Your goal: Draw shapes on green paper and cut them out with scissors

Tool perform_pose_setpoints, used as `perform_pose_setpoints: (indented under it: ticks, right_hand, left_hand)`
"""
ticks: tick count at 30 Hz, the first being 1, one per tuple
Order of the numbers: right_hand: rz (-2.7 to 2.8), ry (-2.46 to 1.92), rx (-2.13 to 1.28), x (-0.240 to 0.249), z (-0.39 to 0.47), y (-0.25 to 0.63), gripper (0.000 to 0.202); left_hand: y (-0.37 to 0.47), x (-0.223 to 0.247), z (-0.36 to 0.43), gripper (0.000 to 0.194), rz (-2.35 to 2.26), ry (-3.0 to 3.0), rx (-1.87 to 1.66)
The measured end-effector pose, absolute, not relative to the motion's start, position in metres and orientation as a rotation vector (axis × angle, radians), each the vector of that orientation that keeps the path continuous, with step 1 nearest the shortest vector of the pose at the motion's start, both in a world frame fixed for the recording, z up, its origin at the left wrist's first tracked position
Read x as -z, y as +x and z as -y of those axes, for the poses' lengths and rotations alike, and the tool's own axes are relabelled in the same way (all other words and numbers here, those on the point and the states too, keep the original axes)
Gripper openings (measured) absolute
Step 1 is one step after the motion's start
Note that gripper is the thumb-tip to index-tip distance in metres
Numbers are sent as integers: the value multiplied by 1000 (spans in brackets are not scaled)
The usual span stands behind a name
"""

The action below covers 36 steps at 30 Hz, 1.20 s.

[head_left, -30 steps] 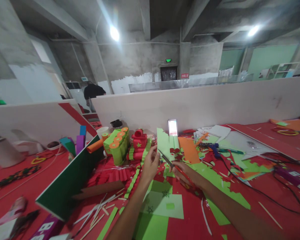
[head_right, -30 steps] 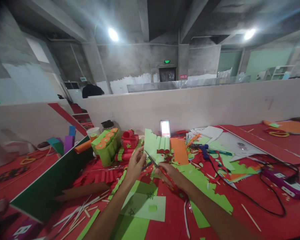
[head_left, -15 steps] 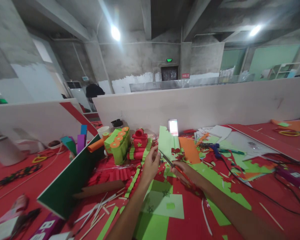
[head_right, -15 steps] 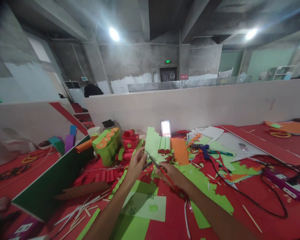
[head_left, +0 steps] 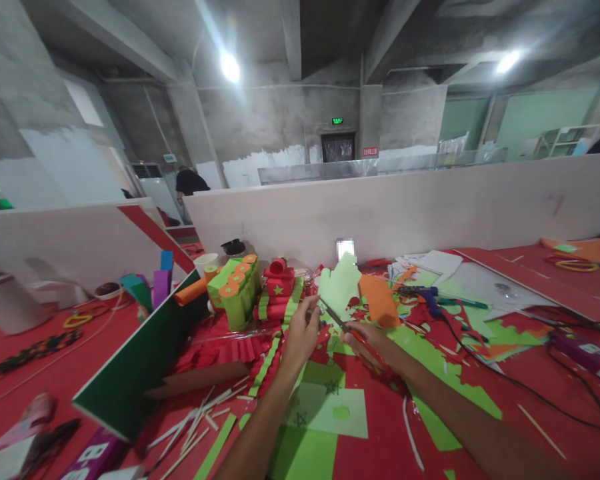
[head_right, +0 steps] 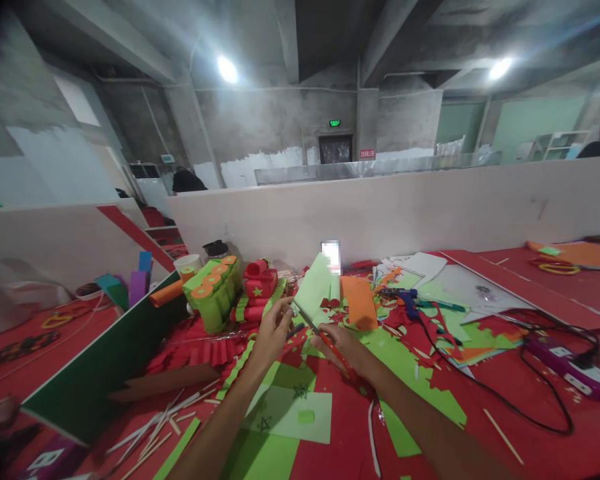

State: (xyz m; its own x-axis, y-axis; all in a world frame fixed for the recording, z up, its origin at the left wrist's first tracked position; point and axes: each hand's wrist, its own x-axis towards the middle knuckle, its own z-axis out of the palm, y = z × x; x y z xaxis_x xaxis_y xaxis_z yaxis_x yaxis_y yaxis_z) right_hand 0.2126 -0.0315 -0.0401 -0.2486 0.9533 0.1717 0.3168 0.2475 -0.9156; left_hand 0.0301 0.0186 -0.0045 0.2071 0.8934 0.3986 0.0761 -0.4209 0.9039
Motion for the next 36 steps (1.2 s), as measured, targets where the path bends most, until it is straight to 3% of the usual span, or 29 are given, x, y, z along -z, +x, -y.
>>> perform_pose_setpoints:
  ticks: [6,25,36]
  right_hand:
    - [1743,-1186,-945,42,33,212,37]
    - [1868,-1143,-996,35,32,219,48]
    - [2055,-1197,-744,20,36,226,38]
  left_hand:
    - [31,9,-20,38,-879,1638,-1288]
    - [29,8,-26,23,-788,1522,-1262]
    - [25,6,-27,21,-766,1582,-1207]
